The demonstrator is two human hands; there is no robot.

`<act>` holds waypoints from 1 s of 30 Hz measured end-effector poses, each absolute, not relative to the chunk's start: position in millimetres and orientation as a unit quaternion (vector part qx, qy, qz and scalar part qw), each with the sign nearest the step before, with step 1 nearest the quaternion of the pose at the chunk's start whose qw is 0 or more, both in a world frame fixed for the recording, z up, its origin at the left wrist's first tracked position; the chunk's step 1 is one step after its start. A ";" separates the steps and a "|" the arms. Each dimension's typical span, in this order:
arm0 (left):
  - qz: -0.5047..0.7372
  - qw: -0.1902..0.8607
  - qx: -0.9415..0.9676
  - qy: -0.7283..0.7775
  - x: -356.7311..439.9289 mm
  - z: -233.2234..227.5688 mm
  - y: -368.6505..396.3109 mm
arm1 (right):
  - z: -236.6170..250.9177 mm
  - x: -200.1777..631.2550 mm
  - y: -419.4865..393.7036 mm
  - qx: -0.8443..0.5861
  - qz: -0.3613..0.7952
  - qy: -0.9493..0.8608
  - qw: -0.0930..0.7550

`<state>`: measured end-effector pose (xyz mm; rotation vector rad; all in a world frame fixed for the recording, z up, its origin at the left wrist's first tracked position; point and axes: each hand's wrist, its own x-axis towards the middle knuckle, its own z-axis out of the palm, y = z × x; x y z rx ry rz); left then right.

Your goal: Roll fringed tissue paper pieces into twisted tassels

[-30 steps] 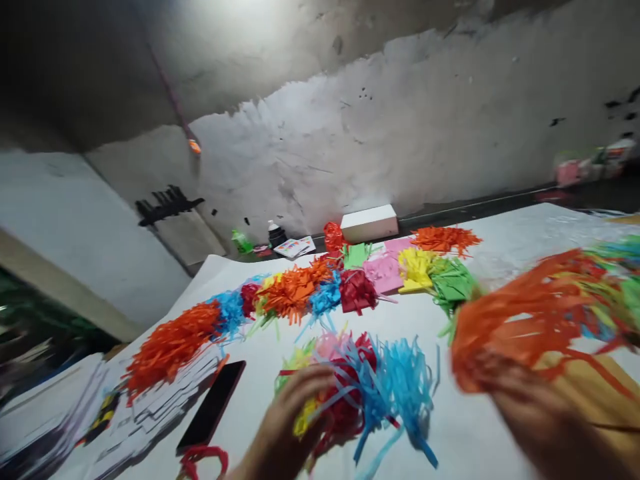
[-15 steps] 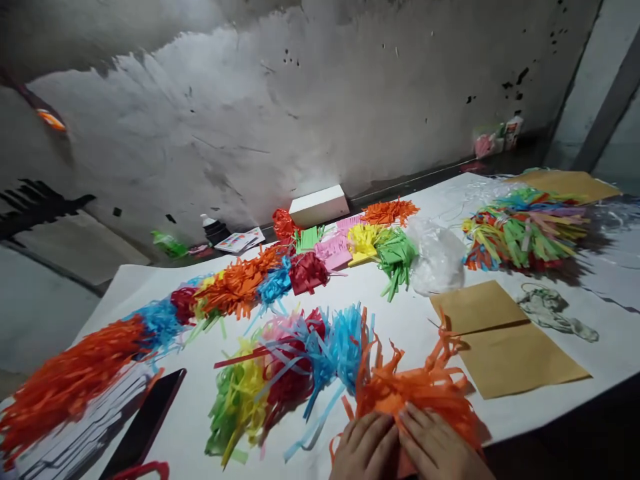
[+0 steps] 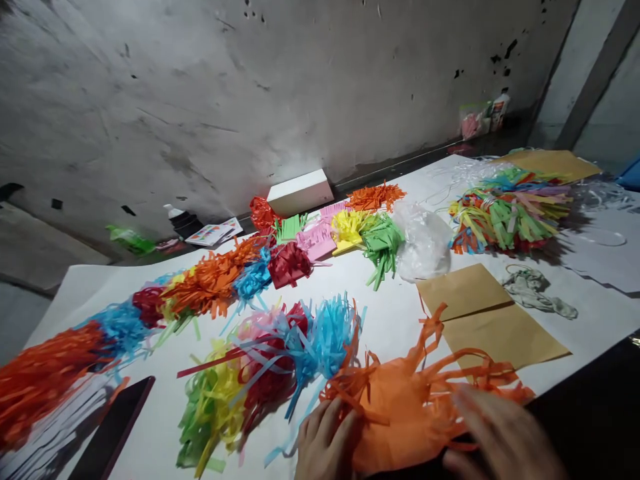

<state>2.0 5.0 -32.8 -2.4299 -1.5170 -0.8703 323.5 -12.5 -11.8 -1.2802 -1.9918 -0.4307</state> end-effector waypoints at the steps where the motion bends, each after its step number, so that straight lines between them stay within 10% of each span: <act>1: -0.295 0.067 -0.811 -0.501 3.3 -32.4 5.0 | -2.4 310.9 -10.8 -0.415 -0.181 -0.830 0.326; 11: -0.152 0.168 -0.771 -0.595 -51.9 6.1 1.7 | 8.6 271.0 14.5 -0.284 -0.203 -0.904 0.249; 17: -0.285 0.203 -0.725 -0.593 -80.2 30.6 -5.3 | -21.7 275.9 11.0 -0.278 -0.192 -0.898 0.282; 24: -0.477 0.116 -0.784 -0.379 50.0 -36.6 4.9 | -10.4 271.2 14.9 -0.269 -0.208 -0.898 0.279; 30: -0.337 -0.073 -0.850 -0.399 12.0 -9.4 8.3 | 10.4 273.6 18.0 -0.314 -0.123 -0.889 0.309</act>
